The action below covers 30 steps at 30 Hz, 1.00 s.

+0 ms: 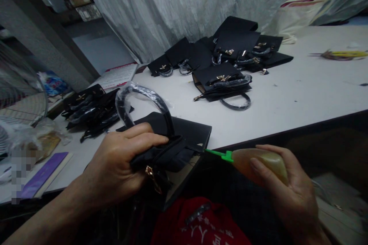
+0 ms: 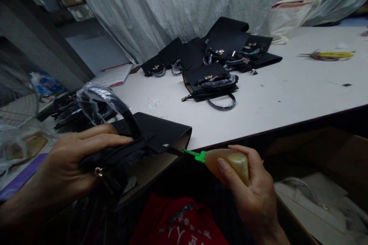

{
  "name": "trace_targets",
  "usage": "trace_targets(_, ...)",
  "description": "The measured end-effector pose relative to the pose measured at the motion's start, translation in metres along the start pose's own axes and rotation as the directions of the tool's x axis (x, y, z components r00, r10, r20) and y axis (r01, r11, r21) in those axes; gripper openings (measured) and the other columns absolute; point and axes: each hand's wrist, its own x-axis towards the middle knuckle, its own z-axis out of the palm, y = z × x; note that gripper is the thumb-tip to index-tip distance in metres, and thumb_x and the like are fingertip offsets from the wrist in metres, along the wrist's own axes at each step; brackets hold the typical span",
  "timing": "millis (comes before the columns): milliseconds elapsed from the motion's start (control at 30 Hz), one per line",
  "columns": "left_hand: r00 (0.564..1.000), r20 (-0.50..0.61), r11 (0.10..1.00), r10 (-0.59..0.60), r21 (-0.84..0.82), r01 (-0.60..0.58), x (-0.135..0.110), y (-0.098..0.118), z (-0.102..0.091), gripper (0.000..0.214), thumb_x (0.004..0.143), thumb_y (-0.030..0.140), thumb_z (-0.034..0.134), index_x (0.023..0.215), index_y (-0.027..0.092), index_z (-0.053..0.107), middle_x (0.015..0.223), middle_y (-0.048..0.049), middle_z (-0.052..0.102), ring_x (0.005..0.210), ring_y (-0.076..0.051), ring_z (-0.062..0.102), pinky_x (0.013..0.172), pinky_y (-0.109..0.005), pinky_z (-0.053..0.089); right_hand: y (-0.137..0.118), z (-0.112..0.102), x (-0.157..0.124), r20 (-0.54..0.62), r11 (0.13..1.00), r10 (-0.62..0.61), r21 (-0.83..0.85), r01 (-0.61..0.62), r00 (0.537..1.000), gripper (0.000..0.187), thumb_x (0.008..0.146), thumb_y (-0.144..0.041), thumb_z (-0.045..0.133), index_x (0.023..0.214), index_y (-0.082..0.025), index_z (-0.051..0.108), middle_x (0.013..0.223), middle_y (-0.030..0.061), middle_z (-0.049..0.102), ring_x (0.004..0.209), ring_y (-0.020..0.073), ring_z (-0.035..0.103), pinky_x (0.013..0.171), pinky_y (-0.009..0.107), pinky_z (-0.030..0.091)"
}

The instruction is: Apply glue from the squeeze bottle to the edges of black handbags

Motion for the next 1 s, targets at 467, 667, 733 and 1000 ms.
trace_targets(467, 0.999, 0.006, 0.999, -0.043, -0.022, 0.043, -0.011, 0.005, 0.002, 0.031, 0.082, 0.009, 0.057, 0.109, 0.022, 0.068, 0.084, 0.0002, 0.066, 0.067, -0.01, 0.063, 0.055, -0.018, 0.046, -0.008, -0.003, -0.007, 0.077, 0.966, -0.219, -0.126, 0.227, 0.973, 0.04, 0.084, -0.056, 0.061, 0.108, -0.023, 0.063, 0.09, 0.0039, 0.069, 0.071, 0.0232, 0.065, 0.059, 0.033, 0.05)
trace_targets(667, 0.999, 0.006, 0.997, -0.051, -0.053, 0.052, -0.016, 0.005, 0.006, 0.03, 0.083, 0.013, 0.06, 0.11, 0.023, 0.067, 0.088, -0.0027, 0.07, 0.072, -0.014, 0.067, 0.058, -0.022, 0.051, -0.012, -0.004, -0.011, 0.01, 0.979, -0.128, -0.158, 0.128, 0.992, 0.045, 0.083, -0.061, 0.061, 0.111, -0.026, 0.062, 0.095, 0.0043, 0.068, 0.075, 0.0242, 0.063, 0.067, 0.037, 0.05)
trace_targets(733, 0.998, -0.002, 0.996, -0.062, -0.062, 0.062, -0.019, 0.005, 0.007, 0.032, 0.082, 0.014, 0.061, 0.112, 0.024, 0.067, 0.092, -0.0035, 0.071, 0.076, -0.015, 0.069, 0.059, -0.024, 0.053, -0.013, -0.002, -0.011, 0.055, 0.987, -0.11, -0.114, 0.116, 0.992, 0.044, 0.083, -0.06, 0.061, 0.11, -0.026, 0.062, 0.093, 0.0041, 0.068, 0.074, 0.0242, 0.064, 0.065, 0.036, 0.051)
trace_targets(1000, 0.996, -0.033, 0.994, -0.085, -0.067, 0.082, -0.033, 0.003, 0.009, 0.038, 0.081, 0.015, 0.063, 0.117, 0.026, 0.064, 0.097, -0.0038, 0.071, 0.082, -0.017, 0.07, 0.063, -0.024, 0.054, -0.013, -0.009, -0.007, 0.062, 0.982, -0.111, -0.148, 0.119, 0.992, 0.047, 0.078, -0.066, 0.062, 0.104, -0.027, 0.064, 0.083, 0.003, 0.07, 0.065, 0.0253, 0.065, 0.055, 0.036, 0.05)
